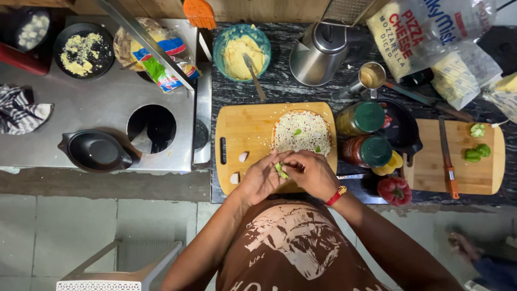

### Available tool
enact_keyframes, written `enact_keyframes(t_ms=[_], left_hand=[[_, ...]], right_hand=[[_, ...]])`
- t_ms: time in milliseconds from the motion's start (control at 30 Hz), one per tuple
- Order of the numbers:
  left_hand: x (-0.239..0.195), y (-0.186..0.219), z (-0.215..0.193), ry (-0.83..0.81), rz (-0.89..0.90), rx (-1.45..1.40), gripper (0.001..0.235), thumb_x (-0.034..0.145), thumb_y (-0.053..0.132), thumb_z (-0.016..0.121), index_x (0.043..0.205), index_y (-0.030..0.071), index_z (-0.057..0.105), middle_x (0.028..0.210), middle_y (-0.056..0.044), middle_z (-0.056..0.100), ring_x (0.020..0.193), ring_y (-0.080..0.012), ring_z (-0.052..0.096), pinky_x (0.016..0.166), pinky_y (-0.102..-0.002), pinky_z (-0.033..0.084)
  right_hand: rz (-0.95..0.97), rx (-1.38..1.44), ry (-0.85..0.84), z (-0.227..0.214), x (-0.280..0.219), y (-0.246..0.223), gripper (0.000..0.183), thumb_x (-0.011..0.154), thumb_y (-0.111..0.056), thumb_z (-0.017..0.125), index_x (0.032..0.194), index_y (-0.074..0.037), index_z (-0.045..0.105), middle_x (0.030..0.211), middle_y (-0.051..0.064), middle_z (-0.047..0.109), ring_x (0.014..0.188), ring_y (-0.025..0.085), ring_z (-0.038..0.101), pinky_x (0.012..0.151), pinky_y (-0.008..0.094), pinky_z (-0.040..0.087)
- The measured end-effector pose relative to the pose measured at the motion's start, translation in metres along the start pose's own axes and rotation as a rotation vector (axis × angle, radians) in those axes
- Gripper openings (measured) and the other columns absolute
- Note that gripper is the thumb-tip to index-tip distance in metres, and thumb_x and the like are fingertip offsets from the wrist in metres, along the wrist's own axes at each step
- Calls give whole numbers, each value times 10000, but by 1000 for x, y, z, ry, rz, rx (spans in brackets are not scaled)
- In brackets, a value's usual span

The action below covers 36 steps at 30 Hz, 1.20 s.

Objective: The person sprinkles shredded mozzarella cheese onto a pizza base, then places sliced mushrooms and chopped green peppers on top. They then slice a red bell pepper and add the pieces to the pizza.

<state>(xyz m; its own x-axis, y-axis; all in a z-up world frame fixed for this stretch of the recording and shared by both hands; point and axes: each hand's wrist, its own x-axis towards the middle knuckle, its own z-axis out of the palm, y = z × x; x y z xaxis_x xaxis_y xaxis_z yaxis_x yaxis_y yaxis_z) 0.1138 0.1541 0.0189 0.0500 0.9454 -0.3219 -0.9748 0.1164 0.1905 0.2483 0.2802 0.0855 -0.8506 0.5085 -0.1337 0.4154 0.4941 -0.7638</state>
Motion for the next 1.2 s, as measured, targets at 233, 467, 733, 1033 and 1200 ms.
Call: enact_keyframes(t_ms=[233,467,733,1033,1200], left_hand=[[6,-7,-3,311,-7,219,328,966,29,622,1260,-116,609,1161,-227,713,1010,-267,746,930,-348,604],[15,-13,-15,383,65,378,171,917,-27,691,1072,-100,697,1030,-209,751,914,-273,760,847,-361,652],[20,-10,-10,451,63,321,225,957,87,675,1092,-93,686,1036,-213,749,911,-280,757,858,-360,645],[16,2,-3,386,15,124,541,1078,405,408,1258,-83,557,1230,-249,691,1144,-332,696,1024,-423,579],[8,10,-3,275,26,15,547,1080,387,393,1346,-79,497,1377,-268,597,1297,-364,602,1109,-483,496]], right_hand=[[143,21,40,-6,2,19,166,827,-151,778,977,-81,787,952,95,803,850,208,794,777,317,602],[-30,-10,-92,-20,5,26,223,833,-142,749,1050,-103,783,985,91,783,852,235,775,761,338,606],[-377,-220,-43,-25,11,33,224,837,-172,779,1043,-87,757,982,81,741,916,286,695,799,396,575],[-155,-411,104,-34,53,106,216,792,-189,772,973,-76,744,1110,139,680,995,332,678,895,428,558],[73,-433,53,-32,79,145,195,808,-88,762,1003,-73,767,1145,166,678,1014,380,672,902,462,538]])
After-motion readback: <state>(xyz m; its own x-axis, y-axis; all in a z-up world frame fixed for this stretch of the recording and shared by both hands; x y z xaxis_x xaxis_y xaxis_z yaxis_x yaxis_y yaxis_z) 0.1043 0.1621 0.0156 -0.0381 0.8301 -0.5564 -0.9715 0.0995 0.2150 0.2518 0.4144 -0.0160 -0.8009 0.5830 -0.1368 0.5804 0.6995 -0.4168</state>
